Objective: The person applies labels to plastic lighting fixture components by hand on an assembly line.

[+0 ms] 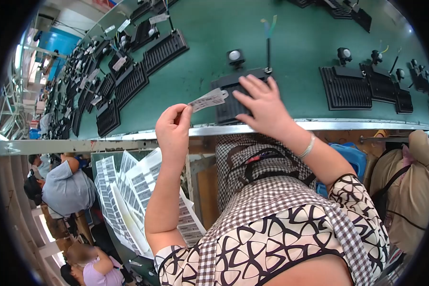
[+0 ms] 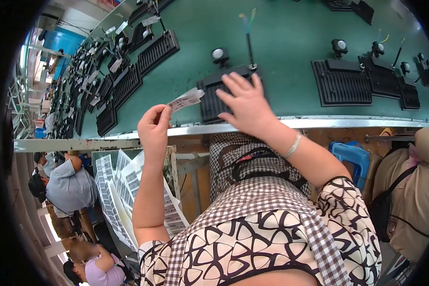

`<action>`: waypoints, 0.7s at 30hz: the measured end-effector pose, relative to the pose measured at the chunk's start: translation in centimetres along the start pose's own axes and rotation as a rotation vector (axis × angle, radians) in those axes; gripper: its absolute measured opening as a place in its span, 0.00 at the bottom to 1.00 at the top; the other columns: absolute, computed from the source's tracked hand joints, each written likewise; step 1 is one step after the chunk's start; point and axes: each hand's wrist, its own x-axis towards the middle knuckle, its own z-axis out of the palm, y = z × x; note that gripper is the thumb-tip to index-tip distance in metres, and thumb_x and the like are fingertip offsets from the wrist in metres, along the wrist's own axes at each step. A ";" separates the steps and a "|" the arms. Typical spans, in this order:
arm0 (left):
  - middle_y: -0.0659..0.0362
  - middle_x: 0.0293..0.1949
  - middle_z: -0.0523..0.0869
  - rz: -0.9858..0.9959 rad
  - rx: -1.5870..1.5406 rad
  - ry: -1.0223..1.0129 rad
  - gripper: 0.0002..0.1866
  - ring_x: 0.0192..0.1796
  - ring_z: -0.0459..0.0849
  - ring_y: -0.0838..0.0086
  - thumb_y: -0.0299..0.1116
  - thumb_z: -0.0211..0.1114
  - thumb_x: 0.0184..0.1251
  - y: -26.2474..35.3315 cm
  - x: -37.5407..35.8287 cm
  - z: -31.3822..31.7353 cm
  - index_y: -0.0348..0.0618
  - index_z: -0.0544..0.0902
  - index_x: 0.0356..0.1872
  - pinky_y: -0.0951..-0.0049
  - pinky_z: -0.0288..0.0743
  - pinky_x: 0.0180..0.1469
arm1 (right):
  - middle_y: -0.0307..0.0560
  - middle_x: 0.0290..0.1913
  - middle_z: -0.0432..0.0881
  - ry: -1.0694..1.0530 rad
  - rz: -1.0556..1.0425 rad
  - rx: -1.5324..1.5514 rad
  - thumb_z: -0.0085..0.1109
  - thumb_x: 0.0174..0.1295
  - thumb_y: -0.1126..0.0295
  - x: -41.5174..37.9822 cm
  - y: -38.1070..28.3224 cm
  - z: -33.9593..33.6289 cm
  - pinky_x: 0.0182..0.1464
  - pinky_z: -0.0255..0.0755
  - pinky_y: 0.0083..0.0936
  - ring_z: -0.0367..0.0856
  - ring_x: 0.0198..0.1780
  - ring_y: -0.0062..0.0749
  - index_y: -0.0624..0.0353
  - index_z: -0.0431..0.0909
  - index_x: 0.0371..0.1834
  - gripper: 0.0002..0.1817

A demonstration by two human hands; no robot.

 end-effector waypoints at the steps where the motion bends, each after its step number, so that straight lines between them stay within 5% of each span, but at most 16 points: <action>1: 0.66 0.26 0.79 -0.006 -0.026 0.016 0.07 0.26 0.73 0.85 0.30 0.66 0.70 0.2 0.3 0.1 0.35 0.84 0.37 0.83 0.67 0.29 | 0.53 0.64 0.76 0.130 -0.044 0.017 0.68 0.57 0.56 0.4 -0.5 0.5 0.73 0.50 0.60 0.70 0.69 0.44 0.55 0.81 0.54 0.23; 3: 0.66 0.26 0.78 -0.016 -0.051 0.022 0.07 0.26 0.72 0.86 0.30 0.66 0.70 1.2 0.9 0.3 0.35 0.84 0.37 0.83 0.65 0.29 | 0.50 0.47 0.86 0.181 0.068 0.422 0.67 0.58 0.63 1.1 0.3 0.3 0.63 0.69 0.45 0.83 0.52 0.40 0.59 0.85 0.43 0.14; 4: 0.67 0.26 0.77 -0.006 -0.051 0.033 0.07 0.26 0.70 0.86 0.28 0.66 0.69 1.4 1.1 0.4 0.34 0.83 0.36 0.82 0.64 0.28 | 0.46 0.35 0.87 0.373 0.277 0.674 0.66 0.60 0.69 1.4 0.8 -0.2 0.46 0.77 0.30 0.86 0.37 0.33 0.61 0.86 0.36 0.08; 5: 0.68 0.26 0.76 0.001 -0.052 0.046 0.06 0.26 0.68 0.87 0.27 0.66 0.69 1.6 1.5 0.7 0.33 0.83 0.35 0.82 0.62 0.28 | 0.45 0.35 0.86 0.511 0.417 0.746 0.65 0.61 0.70 2.0 2.0 -0.2 0.36 0.75 0.24 0.83 0.33 0.29 0.62 0.86 0.40 0.08; 7: 0.68 0.26 0.76 0.009 -0.064 0.034 0.06 0.26 0.68 0.87 0.27 0.65 0.69 1.8 1.9 1.0 0.33 0.83 0.36 0.82 0.62 0.27 | 0.42 0.35 0.86 0.627 0.551 0.751 0.65 0.62 0.67 4.2 3.7 -2.5 0.36 0.75 0.23 0.79 0.30 0.23 0.65 0.86 0.42 0.12; 13: 0.68 0.26 0.76 -0.009 -0.108 0.009 0.08 0.25 0.69 0.87 0.29 0.66 0.70 2.4 3.0 2.0 0.34 0.83 0.36 0.82 0.63 0.27 | 0.38 0.35 0.86 0.152 0.530 1.064 0.67 0.63 0.60 11.0 7.0 -6.8 0.36 0.72 0.16 0.77 0.33 0.16 0.62 0.87 0.43 0.16; 17: 0.67 0.25 0.77 0.001 -0.101 0.030 0.08 0.25 0.70 0.86 0.30 0.67 0.70 2.4 3.4 2.0 0.34 0.83 0.36 0.83 0.64 0.27 | 0.37 0.32 0.84 -0.096 0.403 0.856 0.68 0.63 0.64 12.3 7.3 -8.5 0.32 0.74 0.15 0.77 0.29 0.16 0.66 0.85 0.39 0.13; 21: 0.67 0.25 0.78 0.022 -0.115 0.043 0.08 0.25 0.71 0.86 0.31 0.67 0.70 2.4 3.9 2.2 0.35 0.84 0.37 0.83 0.65 0.28 | 0.38 0.29 0.82 -0.228 0.344 1.031 0.69 0.62 0.66 12.1 8.0 -9.5 0.30 0.76 0.16 0.78 0.28 0.17 0.65 0.84 0.34 0.11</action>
